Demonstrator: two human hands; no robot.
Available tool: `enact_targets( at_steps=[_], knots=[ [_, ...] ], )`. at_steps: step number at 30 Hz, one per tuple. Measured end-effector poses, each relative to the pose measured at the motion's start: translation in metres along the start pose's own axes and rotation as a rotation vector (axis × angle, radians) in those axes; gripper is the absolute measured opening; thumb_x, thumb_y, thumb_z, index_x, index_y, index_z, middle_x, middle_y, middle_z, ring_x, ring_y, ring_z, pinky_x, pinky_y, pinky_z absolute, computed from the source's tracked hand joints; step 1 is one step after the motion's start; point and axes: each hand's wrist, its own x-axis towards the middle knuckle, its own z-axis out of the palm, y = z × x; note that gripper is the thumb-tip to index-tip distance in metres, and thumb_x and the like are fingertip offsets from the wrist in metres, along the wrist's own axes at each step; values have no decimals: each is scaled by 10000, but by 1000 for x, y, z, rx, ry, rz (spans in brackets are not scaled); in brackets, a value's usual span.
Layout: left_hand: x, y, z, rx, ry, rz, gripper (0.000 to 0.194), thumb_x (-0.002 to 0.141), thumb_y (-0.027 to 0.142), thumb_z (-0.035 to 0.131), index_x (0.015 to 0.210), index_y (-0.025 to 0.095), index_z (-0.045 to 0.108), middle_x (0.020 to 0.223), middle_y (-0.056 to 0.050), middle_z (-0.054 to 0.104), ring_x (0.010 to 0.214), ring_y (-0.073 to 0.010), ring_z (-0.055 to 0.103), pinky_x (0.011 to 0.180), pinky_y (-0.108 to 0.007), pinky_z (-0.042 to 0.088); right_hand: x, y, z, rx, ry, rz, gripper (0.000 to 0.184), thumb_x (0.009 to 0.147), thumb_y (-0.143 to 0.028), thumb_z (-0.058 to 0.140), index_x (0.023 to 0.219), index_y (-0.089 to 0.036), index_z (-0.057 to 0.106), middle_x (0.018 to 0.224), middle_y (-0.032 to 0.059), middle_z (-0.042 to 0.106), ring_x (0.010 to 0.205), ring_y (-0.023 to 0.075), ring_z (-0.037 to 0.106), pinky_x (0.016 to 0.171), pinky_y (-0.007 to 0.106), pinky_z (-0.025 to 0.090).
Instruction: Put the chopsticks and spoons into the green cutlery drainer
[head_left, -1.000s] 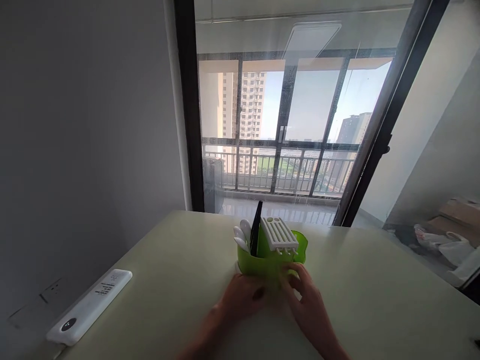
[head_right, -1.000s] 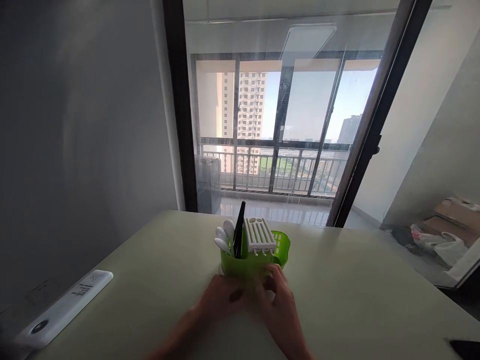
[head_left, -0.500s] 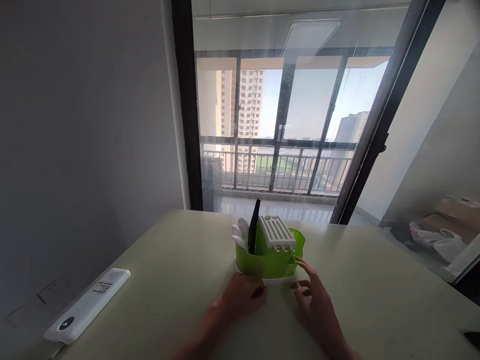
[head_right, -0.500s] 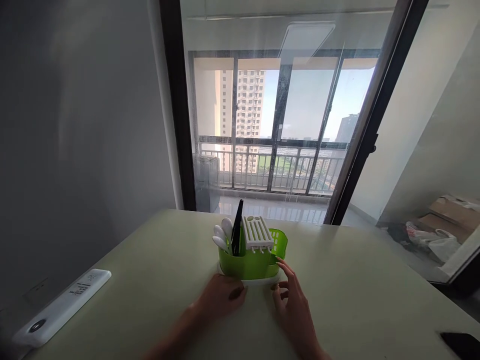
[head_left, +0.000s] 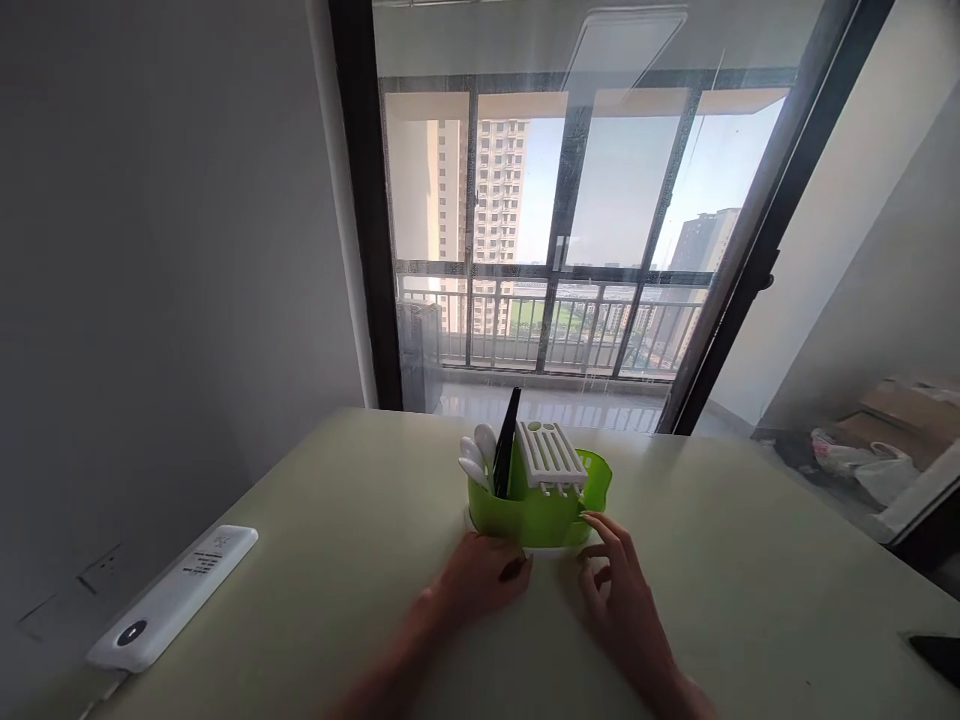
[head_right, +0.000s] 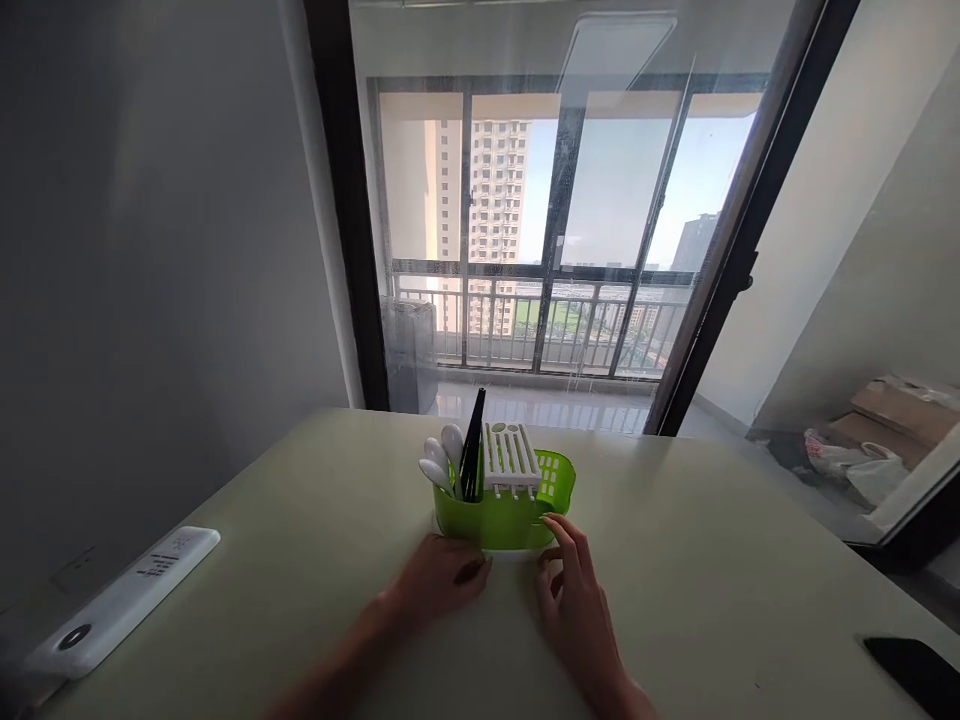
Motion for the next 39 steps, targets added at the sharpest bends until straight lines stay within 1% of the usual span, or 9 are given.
enact_targets(
  at_steps=[7, 11, 13, 16, 18, 22, 26, 34, 39],
  knots=[
    [2, 1, -3, 4, -26, -6, 241, 898, 210, 574, 667, 194, 642, 661, -3, 684, 610, -149, 616, 587, -274, 327, -1, -5, -1, -34, -29, -20, 465, 964, -208, 424, 1418, -293, 477, 1517, 121, 460, 804, 151, 706, 663, 313, 603],
    [2, 0, -3, -8, -34, -44, 252, 901, 222, 581, 658, 195, 641, 646, -1, 668, 600, -148, 604, 575, -276, 314, -2, -6, -1, -46, -33, -4, 450, 980, -206, 406, 1417, -287, 474, 1517, 129, 458, 643, 102, 647, 654, 318, 593],
    [2, -1, -3, -16, -35, -59, 265, 913, 230, 574, 660, 194, 646, 652, -4, 671, 598, -146, 599, 579, -276, 314, -3, -6, -1, -39, -27, -27, 439, 980, -206, 411, 1408, -279, 474, 1498, 135, 466, 626, 96, 635, 641, 311, 584],
    [2, -1, -4, -34, -44, -61, 262, 918, 217, 565, 673, 190, 655, 660, -7, 674, 594, -141, 586, 589, -274, 316, -6, -5, 0, -18, 6, -87, 362, 987, -211, 425, 1337, -251, 505, 1414, 135, 516, 669, 111, 651, 630, 292, 567],
    [2, -1, -6, -37, -50, -68, 251, 911, 209, 566, 677, 188, 653, 659, -2, 669, 587, -135, 570, 586, -273, 306, -7, -6, 0, -25, 10, -128, 259, 995, -207, 427, 1219, -237, 552, 1291, 113, 584, 646, 112, 634, 622, 279, 544],
    [3, 1, -9, -37, -45, -101, 265, 905, 220, 567, 650, 181, 627, 641, 12, 643, 555, -112, 515, 563, -267, 273, -8, -13, -2, -75, -102, -248, 217, 995, -156, 400, 984, -233, 602, 997, 53, 661, 672, 135, 629, 615, 249, 475],
    [4, 3, -12, -17, -68, -153, 257, 885, 223, 573, 636, 179, 623, 593, 28, 595, 519, -98, 445, 539, -264, 239, -8, -18, -3, -111, -231, -335, 277, 986, -143, 395, 824, -238, 598, 813, 14, 637, 642, 141, 605, 616, 244, 435],
    [4, 7, -17, 14, -72, -205, 314, 897, 237, 541, 592, 179, 589, 561, 39, 552, 509, -94, 379, 545, -267, 223, -10, -21, -2, -176, -352, -338, 315, 1001, -155, 397, 801, -245, 623, 803, 2, 662, 672, 148, 622, 640, 257, 404],
    [3, 9, -19, 0, -59, -185, 318, 873, 218, 553, 558, 176, 556, 530, 49, 498, 517, -93, 343, 544, -266, 215, -11, -22, 0, -172, -382, -352, 317, 997, -149, 392, 805, -240, 626, 815, 5, 667, 691, 147, 626, 639, 262, 383]
  ],
)
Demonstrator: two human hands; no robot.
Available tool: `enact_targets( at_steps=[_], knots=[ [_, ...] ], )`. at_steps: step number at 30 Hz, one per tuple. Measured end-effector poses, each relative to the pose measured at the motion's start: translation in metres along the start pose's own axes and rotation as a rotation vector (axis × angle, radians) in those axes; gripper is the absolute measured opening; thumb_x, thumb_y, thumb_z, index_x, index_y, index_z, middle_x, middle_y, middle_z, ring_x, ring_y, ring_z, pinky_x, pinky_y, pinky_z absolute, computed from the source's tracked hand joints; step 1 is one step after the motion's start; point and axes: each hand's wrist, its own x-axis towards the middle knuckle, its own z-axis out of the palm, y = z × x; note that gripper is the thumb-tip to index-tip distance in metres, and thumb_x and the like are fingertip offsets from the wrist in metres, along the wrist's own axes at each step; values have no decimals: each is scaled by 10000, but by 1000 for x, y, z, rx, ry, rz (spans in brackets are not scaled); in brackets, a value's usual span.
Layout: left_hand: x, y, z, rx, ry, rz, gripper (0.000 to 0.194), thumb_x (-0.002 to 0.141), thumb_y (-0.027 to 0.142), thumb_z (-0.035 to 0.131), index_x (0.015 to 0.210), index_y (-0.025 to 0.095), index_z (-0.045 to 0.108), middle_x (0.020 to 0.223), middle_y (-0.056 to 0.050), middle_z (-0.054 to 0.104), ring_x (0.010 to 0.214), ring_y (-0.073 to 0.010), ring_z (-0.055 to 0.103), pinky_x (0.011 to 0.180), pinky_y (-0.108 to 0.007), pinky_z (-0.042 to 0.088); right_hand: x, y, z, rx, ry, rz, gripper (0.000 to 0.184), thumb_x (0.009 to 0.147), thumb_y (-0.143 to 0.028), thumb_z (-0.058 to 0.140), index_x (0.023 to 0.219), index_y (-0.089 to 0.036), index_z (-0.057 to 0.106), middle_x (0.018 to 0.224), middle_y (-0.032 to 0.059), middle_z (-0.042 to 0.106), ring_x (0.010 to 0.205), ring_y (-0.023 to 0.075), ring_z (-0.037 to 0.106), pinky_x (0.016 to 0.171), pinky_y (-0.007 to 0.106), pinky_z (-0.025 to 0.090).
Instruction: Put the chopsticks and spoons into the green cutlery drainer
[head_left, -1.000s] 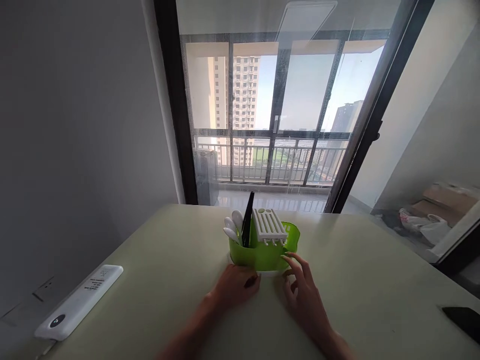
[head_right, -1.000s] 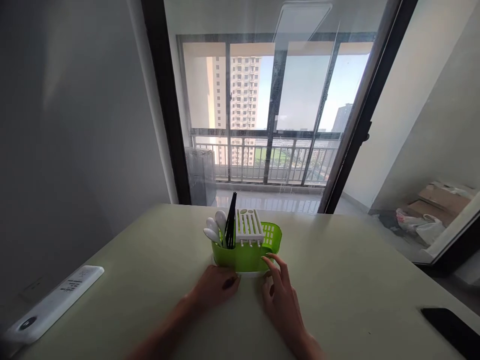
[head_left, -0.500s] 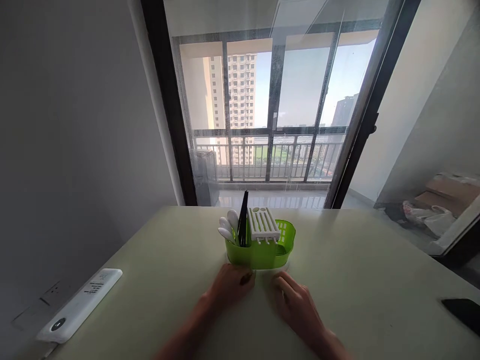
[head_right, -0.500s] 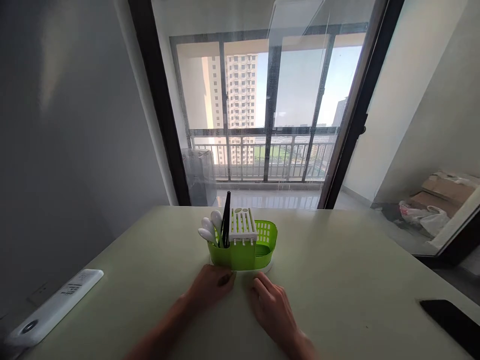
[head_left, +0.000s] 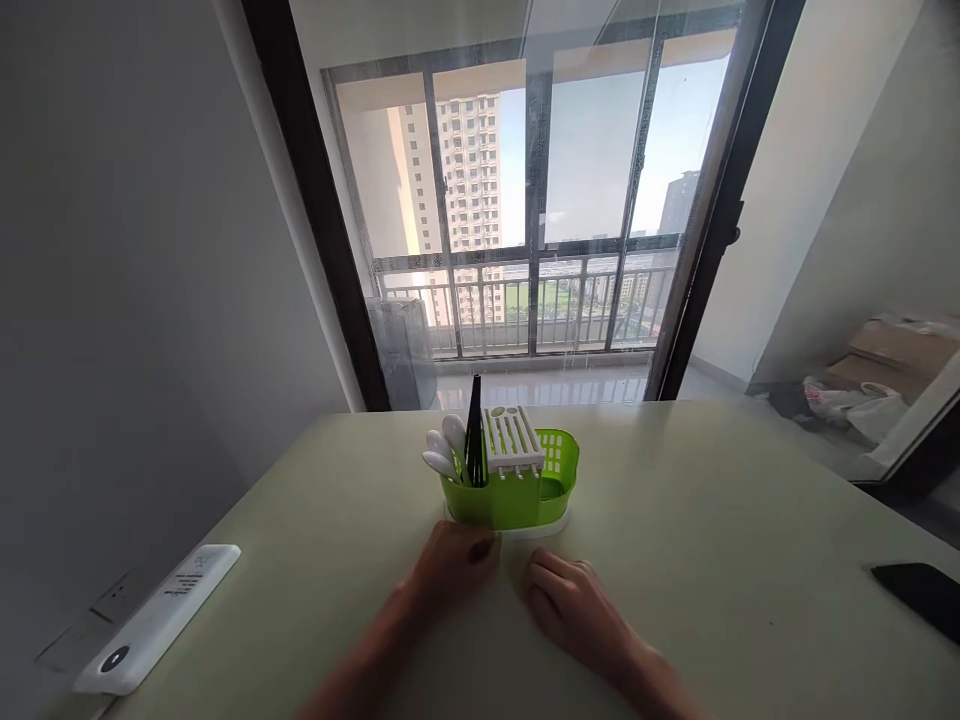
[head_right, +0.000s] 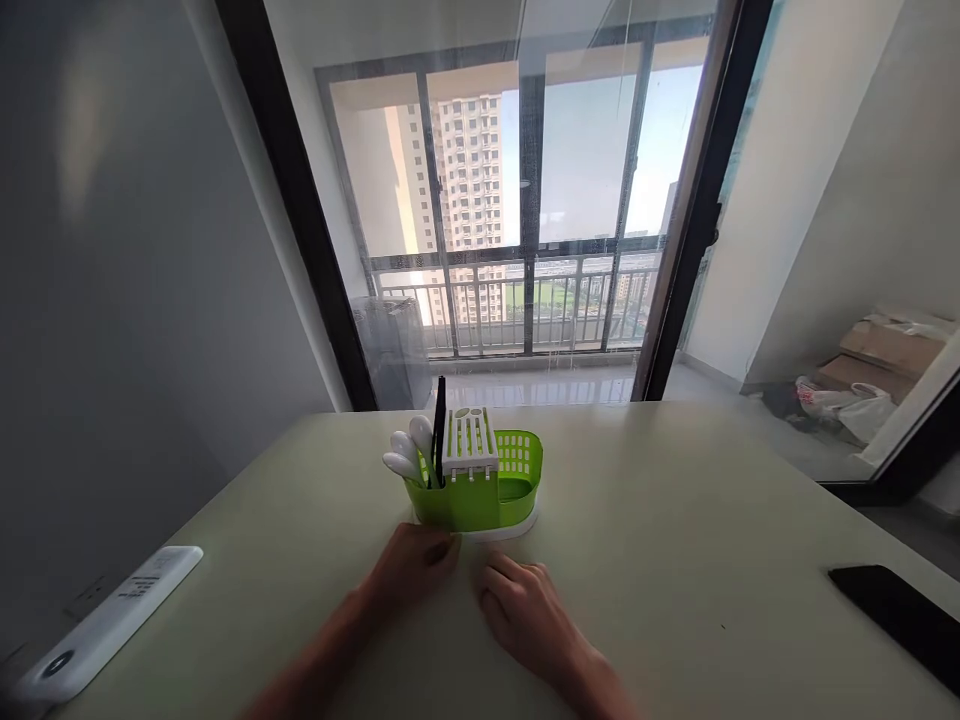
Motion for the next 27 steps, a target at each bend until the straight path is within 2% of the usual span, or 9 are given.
enact_targets(
  at_steps=[5, 8, 11, 15, 19, 21, 23, 25, 27],
  knots=[
    [0, -4, -5, 47, 85, 123, 347, 874, 212, 548, 530, 182, 521, 494, 49, 481, 483, -88, 329, 536, -267, 231, 1, -3, 2, 12, 10, 7, 299, 966, -125, 413, 782, -238, 620, 806, -3, 670, 671, 142, 623, 620, 272, 355],
    [4, -4, -17, 102, 229, 256, 411, 910, 217, 526, 504, 189, 474, 466, 44, 453, 460, -88, 320, 530, -273, 246, 2, -4, 4, 37, 5, 14, 281, 935, -106, 431, 765, -232, 616, 797, -4, 672, 659, 140, 618, 619, 270, 347],
    [11, 4, -39, 113, 406, 285, 508, 971, 243, 490, 472, 194, 409, 426, 51, 389, 431, -86, 278, 517, -273, 257, 5, 0, 7, 133, -6, 44, 265, 885, -82, 448, 763, -227, 632, 802, 0, 680, 678, 140, 609, 637, 265, 346],
    [36, 18, -80, -17, 551, 151, 458, 1020, 321, 460, 586, 211, 554, 505, 37, 529, 454, -99, 422, 535, -247, 361, 17, 12, 9, 488, -38, 156, 213, 719, -48, 493, 662, -205, 625, 696, -7, 647, 655, 130, 540, 653, 261, 343],
    [79, 18, -108, -52, 664, -111, 345, 1023, 434, 426, 911, 218, 671, 933, -54, 741, 843, -197, 658, 789, -306, 499, 29, 27, 6, 903, -145, 284, 130, 617, -104, 507, 625, -204, 590, 564, -38, 542, 571, 117, 484, 583, 241, 351],
    [102, 11, -114, -86, 619, -169, 378, 989, 518, 473, 1065, 200, 661, 1141, -104, 730, 1059, -249, 658, 897, -349, 508, 31, 33, 1, 1017, -205, 296, 117, 619, -154, 497, 667, -209, 588, 540, -53, 517, 500, 109, 473, 507, 228, 340],
    [121, 2, -116, -165, 492, -218, 501, 959, 583, 504, 1237, 180, 613, 1275, -137, 697, 1178, -279, 640, 945, -370, 505, 32, 36, -5, 1135, -246, 310, 118, 620, -192, 493, 693, -207, 584, 543, -57, 521, 460, 102, 464, 464, 222, 337],
    [135, -5, -117, -236, 351, -262, 614, 936, 634, 520, 1329, 166, 578, 1300, -155, 700, 1204, -295, 647, 963, -375, 504, 31, 35, -11, 1239, -248, 323, 120, 619, -206, 496, 703, -202, 582, 567, -53, 541, 463, 94, 467, 465, 219, 350],
    [144, -7, -120, -272, 233, -278, 638, 906, 683, 540, 1268, 169, 648, 1231, -144, 745, 1171, -306, 674, 965, -364, 503, 31, 32, -17, 1326, -232, 331, 117, 630, -206, 507, 719, -200, 581, 580, -55, 550, 475, 87, 470, 478, 216, 362]
  ],
)
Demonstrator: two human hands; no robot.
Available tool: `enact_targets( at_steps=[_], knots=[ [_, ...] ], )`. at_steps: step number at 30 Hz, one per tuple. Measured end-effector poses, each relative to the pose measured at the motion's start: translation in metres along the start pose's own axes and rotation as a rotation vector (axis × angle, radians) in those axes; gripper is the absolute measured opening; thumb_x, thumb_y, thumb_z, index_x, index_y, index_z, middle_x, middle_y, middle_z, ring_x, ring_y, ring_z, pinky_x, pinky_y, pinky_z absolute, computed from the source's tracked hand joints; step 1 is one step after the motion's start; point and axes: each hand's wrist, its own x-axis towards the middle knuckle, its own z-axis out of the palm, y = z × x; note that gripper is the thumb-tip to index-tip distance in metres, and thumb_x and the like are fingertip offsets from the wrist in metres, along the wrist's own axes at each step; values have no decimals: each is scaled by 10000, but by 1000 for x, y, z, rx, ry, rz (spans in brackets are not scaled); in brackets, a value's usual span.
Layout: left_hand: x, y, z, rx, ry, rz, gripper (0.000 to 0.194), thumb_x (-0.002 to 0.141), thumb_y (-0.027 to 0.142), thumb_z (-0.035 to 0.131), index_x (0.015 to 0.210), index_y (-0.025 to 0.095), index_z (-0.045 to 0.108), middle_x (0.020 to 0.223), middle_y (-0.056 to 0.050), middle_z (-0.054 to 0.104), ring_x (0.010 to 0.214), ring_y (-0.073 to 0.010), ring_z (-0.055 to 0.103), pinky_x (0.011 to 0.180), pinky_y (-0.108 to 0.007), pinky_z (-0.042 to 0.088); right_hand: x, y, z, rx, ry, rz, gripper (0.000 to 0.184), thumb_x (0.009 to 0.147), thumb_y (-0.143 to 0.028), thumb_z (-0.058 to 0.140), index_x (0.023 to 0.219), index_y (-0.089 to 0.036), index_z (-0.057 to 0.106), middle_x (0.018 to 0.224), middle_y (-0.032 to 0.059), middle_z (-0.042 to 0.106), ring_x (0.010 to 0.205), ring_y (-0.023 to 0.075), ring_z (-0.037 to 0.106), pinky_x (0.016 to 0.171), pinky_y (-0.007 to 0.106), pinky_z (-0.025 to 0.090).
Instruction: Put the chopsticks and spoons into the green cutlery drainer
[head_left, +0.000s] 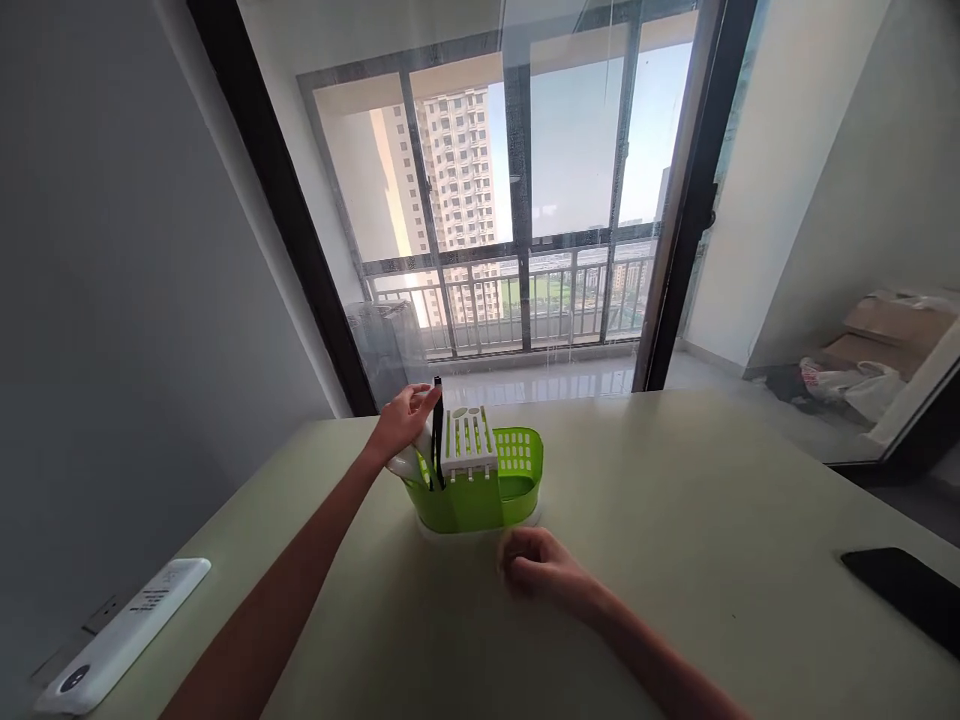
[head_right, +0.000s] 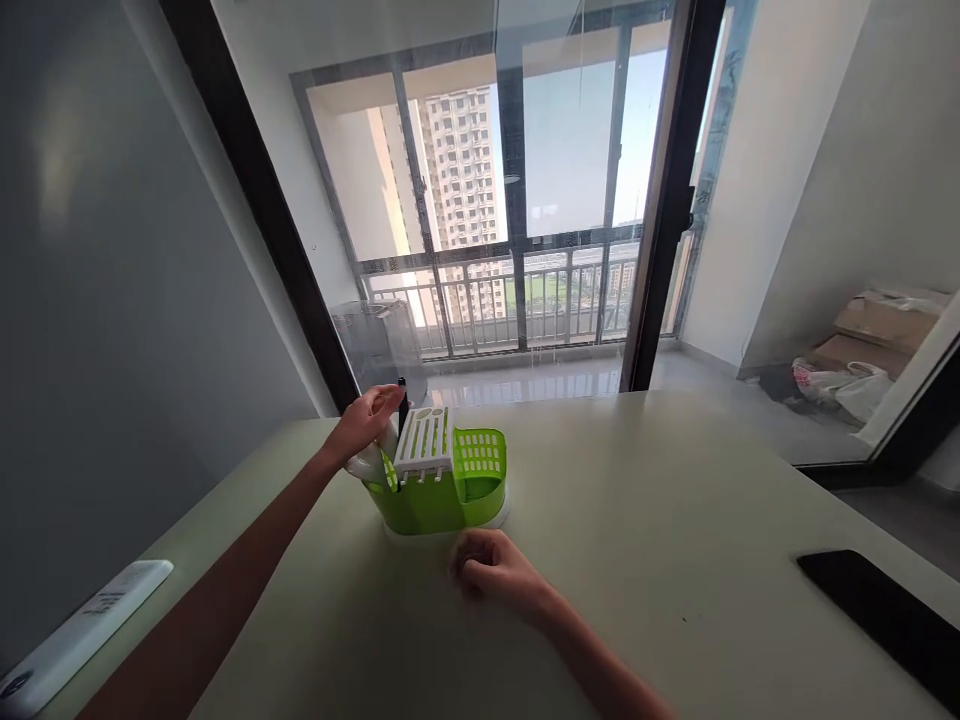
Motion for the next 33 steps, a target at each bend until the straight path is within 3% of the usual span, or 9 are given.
enact_targets(
  at_steps=[4, 8, 14, 21, 28, 33],
  knots=[
    [8, 10, -4, 9, -131, 51, 601, 848, 746, 577, 1011, 204, 779, 1088, -72, 804, 1073, -295, 716, 938, -310, 500, -3, -6, 7, 117, -40, 15, 93, 658, -200, 580, 749, -191, 597, 605, -49, 583, 495, 85, 494, 489, 213, 379],
    [5, 18, -6, 28, -90, 104, 583, 828, 746, 606, 935, 207, 799, 1004, -44, 822, 994, -284, 740, 894, -297, 519, -4, -9, 10, 155, -94, 51, 126, 641, -178, 632, 766, -166, 649, 667, -22, 639, 522, 88, 531, 497, 212, 394],
    [-2, 15, -7, -54, -48, 96, 529, 816, 690, 675, 948, 202, 832, 983, -40, 826, 989, -300, 755, 855, -309, 565, -5, -9, 8, 178, -118, 67, 114, 659, -181, 659, 773, -169, 659, 656, -32, 636, 532, 84, 530, 499, 207, 388],
    [-10, 15, -9, -368, -16, -9, 547, 710, 619, 829, 1011, 163, 824, 987, -77, 824, 966, -294, 770, 910, -377, 630, -7, -7, 6, 188, -103, 70, 138, 656, -133, 651, 790, -165, 668, 654, -34, 643, 521, 85, 536, 495, 210, 393],
    [-15, 25, -21, -374, 93, 2, 556, 702, 632, 829, 989, 156, 825, 975, -88, 823, 957, -310, 774, 893, -404, 651, -8, -7, 6, 182, -104, 68, 122, 673, -132, 629, 786, -166, 660, 653, -28, 645, 529, 91, 535, 505, 214, 396],
    [-24, 45, -37, -370, 170, 24, 561, 705, 639, 823, 980, 150, 821, 959, -86, 822, 935, -314, 775, 873, -421, 660, -9, -1, 5, 151, -107, 65, 127, 675, -141, 625, 796, -163, 661, 611, -36, 633, 512, 89, 519, 508, 214, 386]
  ],
)
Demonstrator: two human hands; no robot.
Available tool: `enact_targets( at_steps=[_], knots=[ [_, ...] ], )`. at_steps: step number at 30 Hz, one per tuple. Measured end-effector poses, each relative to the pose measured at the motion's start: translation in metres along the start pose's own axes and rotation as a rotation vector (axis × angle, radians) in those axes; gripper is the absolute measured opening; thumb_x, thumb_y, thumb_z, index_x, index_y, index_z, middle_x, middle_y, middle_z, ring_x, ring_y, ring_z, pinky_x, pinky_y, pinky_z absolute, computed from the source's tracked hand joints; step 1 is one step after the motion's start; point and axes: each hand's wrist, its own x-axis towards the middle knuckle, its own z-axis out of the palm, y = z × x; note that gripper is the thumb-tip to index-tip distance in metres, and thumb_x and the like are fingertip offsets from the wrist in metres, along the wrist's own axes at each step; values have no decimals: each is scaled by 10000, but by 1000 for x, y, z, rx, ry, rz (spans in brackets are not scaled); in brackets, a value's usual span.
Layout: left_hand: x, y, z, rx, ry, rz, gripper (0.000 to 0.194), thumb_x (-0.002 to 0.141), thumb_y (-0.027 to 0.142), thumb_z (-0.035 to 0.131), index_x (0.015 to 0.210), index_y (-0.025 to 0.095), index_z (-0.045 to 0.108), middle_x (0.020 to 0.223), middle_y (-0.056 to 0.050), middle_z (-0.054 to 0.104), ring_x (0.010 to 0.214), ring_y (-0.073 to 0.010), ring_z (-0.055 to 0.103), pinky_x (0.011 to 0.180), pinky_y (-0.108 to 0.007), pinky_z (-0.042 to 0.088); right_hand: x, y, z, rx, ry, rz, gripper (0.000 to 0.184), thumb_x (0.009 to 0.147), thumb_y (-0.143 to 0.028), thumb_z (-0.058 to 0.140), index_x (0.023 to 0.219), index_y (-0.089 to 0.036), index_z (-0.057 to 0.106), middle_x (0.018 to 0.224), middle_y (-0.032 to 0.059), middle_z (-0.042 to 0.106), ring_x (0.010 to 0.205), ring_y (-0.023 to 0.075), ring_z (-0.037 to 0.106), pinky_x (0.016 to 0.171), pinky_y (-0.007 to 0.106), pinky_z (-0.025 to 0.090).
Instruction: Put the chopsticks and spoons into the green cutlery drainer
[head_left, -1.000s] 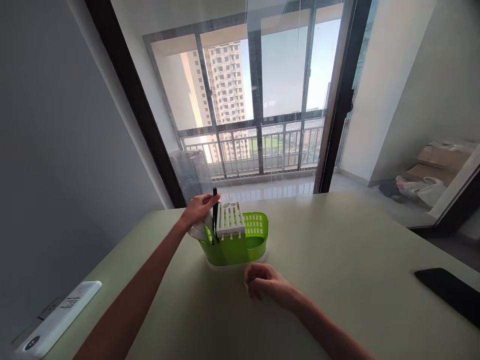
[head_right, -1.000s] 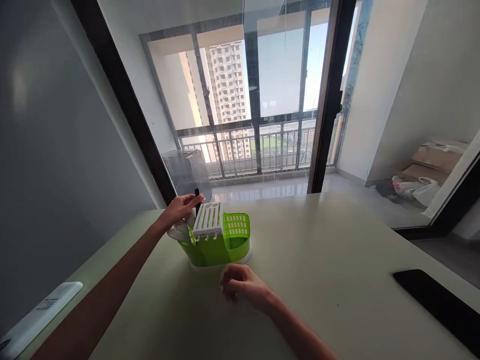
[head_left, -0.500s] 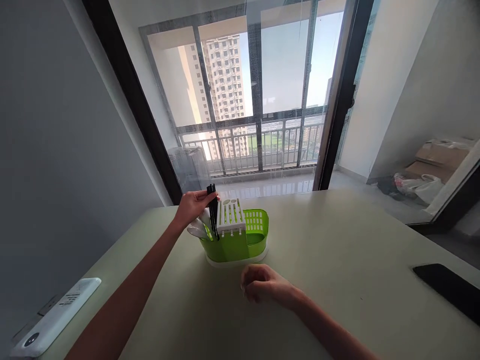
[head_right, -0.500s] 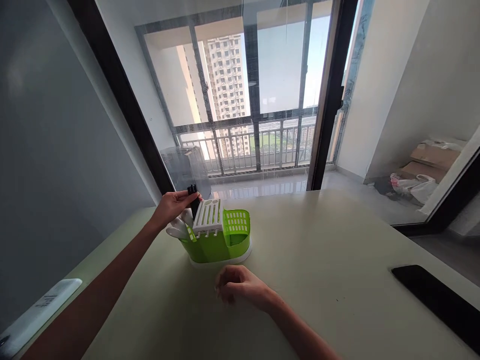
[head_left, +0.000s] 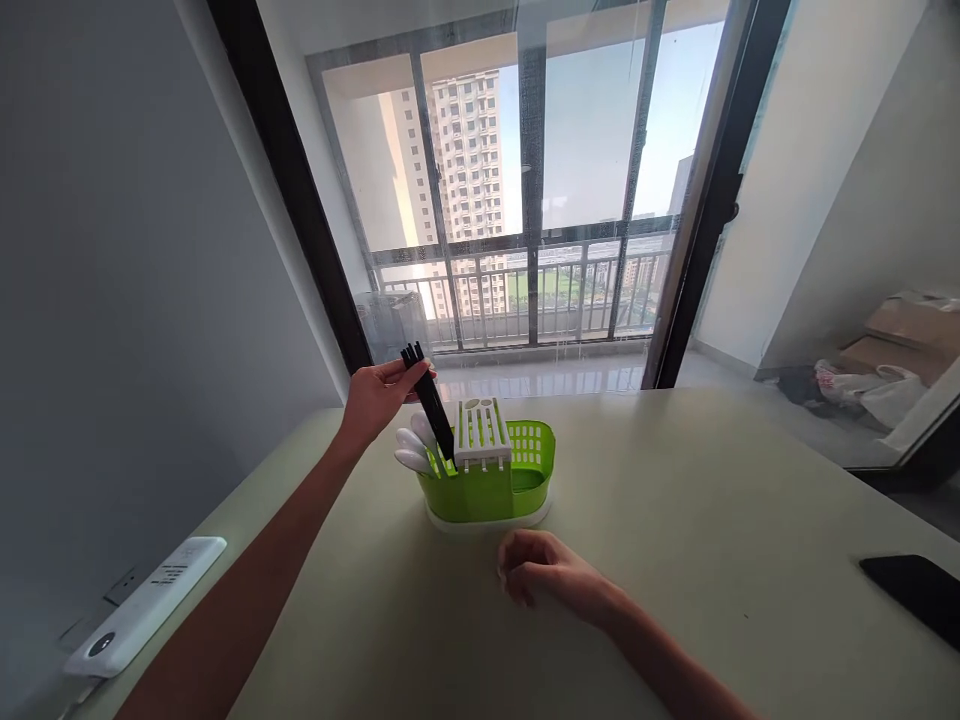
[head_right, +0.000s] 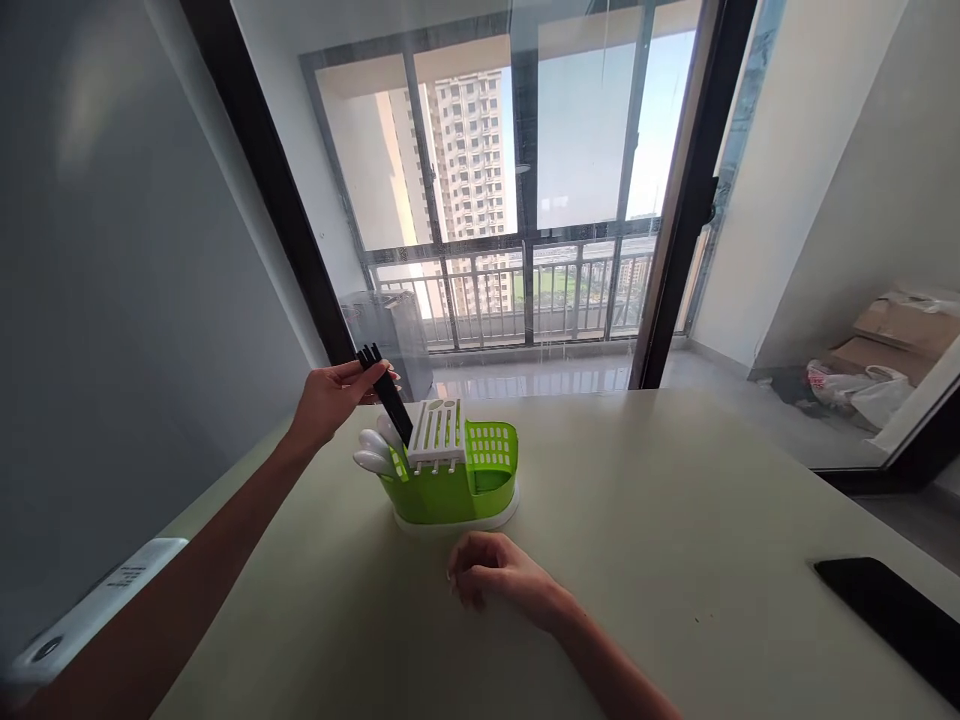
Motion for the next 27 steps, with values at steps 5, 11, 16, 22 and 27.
enact_targets(
  at_steps=[5, 11, 16, 22, 27],
  knots=[
    [-14, 36, -11, 14, 45, 78, 504, 770, 617, 790, 929, 140, 815, 958, -89, 818, 952, -309, 769, 902, -432, 652, 1, 6, 1, -13, 5, 11, 96, 688, -192, 656, 781, -168, 649, 605, -33, 615, 510, 93, 508, 503, 219, 383],
    [-22, 71, -33, -52, 157, 200, 490, 785, 596, 793, 1002, 157, 802, 977, -77, 808, 981, -313, 771, 878, -430, 658, 3, 7, 2, -15, -1, 4, 96, 675, -202, 646, 767, -175, 641, 592, -40, 593, 491, 91, 491, 488, 215, 370],
    [-19, 72, -56, -179, 294, 180, 465, 810, 558, 793, 1041, 155, 776, 1023, -79, 799, 946, -281, 784, 862, -403, 665, 3, 5, 5, -6, 18, 20, 80, 650, -173, 621, 730, -174, 624, 579, -39, 585, 482, 91, 479, 480, 215, 349],
    [3, 0, -95, -612, 402, -145, 169, 903, 327, 769, 994, 186, 743, 1011, -29, 801, 961, -192, 779, 875, -270, 659, 4, 11, 3, 4, 12, 2, 93, 644, -148, 596, 728, -174, 625, 549, -44, 578, 470, 89, 468, 467, 212, 327],
    [-2, -74, -128, -613, 353, -425, 178, 1020, 208, 600, 871, 213, 698, 829, 34, 777, 848, -84, 761, 800, -116, 615, 5, 10, 3, 0, 14, -2, 71, 659, -189, 633, 727, -179, 615, 567, -41, 590, 468, 87, 477, 466, 216, 339]
  ],
)
